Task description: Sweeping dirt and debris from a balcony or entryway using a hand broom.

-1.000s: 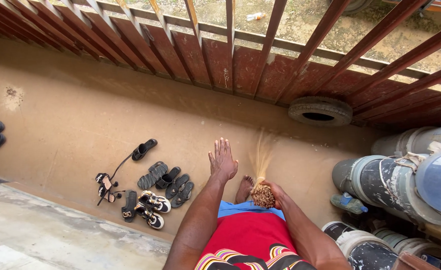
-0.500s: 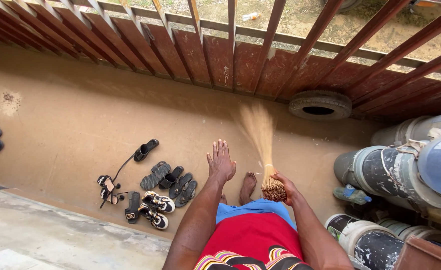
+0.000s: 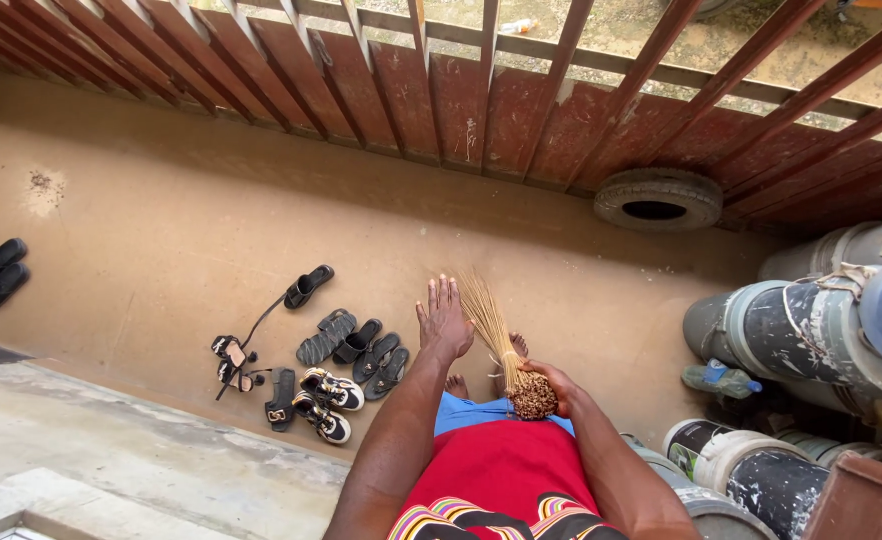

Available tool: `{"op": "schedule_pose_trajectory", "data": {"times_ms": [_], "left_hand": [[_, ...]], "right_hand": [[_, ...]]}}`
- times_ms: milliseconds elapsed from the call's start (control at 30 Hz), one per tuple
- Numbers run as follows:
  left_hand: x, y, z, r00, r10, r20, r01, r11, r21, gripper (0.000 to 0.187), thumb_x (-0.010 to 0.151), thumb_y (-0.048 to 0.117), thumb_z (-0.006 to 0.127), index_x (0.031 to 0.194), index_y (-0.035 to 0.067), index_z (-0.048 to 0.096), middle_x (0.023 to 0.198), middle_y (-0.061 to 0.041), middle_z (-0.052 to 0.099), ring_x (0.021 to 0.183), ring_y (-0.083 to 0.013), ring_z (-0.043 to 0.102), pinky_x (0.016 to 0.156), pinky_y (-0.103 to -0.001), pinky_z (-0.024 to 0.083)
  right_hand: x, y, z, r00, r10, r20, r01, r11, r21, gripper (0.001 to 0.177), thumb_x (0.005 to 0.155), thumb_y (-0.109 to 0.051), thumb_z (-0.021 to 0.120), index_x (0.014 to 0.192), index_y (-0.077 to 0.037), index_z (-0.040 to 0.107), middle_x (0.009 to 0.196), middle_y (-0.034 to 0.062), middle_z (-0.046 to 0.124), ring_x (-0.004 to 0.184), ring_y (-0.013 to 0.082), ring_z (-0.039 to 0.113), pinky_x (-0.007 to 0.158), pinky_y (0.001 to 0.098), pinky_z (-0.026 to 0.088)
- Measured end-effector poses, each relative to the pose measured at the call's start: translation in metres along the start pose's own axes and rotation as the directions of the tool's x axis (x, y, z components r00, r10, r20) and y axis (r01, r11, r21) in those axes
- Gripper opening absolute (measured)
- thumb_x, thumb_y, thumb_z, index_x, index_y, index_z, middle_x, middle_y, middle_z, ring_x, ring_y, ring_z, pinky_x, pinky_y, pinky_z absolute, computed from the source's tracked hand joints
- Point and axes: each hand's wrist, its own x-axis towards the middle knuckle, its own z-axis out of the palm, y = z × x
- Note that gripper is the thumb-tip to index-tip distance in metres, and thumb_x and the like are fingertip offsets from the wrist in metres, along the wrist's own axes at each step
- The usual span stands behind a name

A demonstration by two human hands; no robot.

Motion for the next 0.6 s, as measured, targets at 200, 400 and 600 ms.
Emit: {"op": "schedule_pose_trajectory", "data": {"times_ms": [200, 400, 600], "left_hand": [[-0.003, -0.006, 0.006, 0.999, 0.034, -0.017, -0.034, 0.999, 0.011, 0.097, 0.095, 0.041, 0.063, 0.164, 0.008, 0.004, 0.174, -0.01, -0.003, 0.16, -0.0315, -0.003, 0.124, -0.062, 0.011], [-0.011, -0.012, 0.005, 0.999, 0.048, -0.02, -0.048, 0.999, 0.021, 0.096, 0.094, 0.04, 0.063, 0.164, 0.008, 0.005, 0.173, -0.012, -0.001, 0.16, -0.0326, -0.003, 0.124, -0.063, 0.012], [-0.02, -0.022, 0.007, 0.999, 0.051, -0.011, -0.051, 0.998, 0.03, 0.097, 0.094, 0.041, 0.063, 0.164, 0.007, 0.005, 0.173, -0.012, -0.001, 0.16, -0.0331, -0.002, 0.124, -0.063, 0.012]], "right_hand": [[-0.043, -0.02, 0.022, 0.957, -0.278, 0.088, 0.268, 0.957, 0.111, 0.049, 0.092, -0.025, 0.055, 0.141, -0.022, 0.055, 0.101, 0.0128, 0.075, 0.08, 0.027, 0.077, 0.069, 0.0488, 0.067], [-0.011, 0.0, -0.009, 0.898, -0.36, -0.255, 0.392, 0.916, 0.088, 0.047, 0.094, -0.031, 0.053, 0.14, -0.025, 0.051, 0.103, 0.0107, 0.071, 0.077, 0.0289, 0.072, 0.062, 0.0497, 0.06], [0.011, 0.033, 0.022, 1.0, -0.006, -0.03, 0.015, 0.953, 0.301, 0.046, 0.091, -0.033, 0.048, 0.117, 0.001, 0.065, 0.1, 0.0191, 0.077, 0.08, 0.0316, 0.076, 0.065, 0.0481, 0.065]]}}
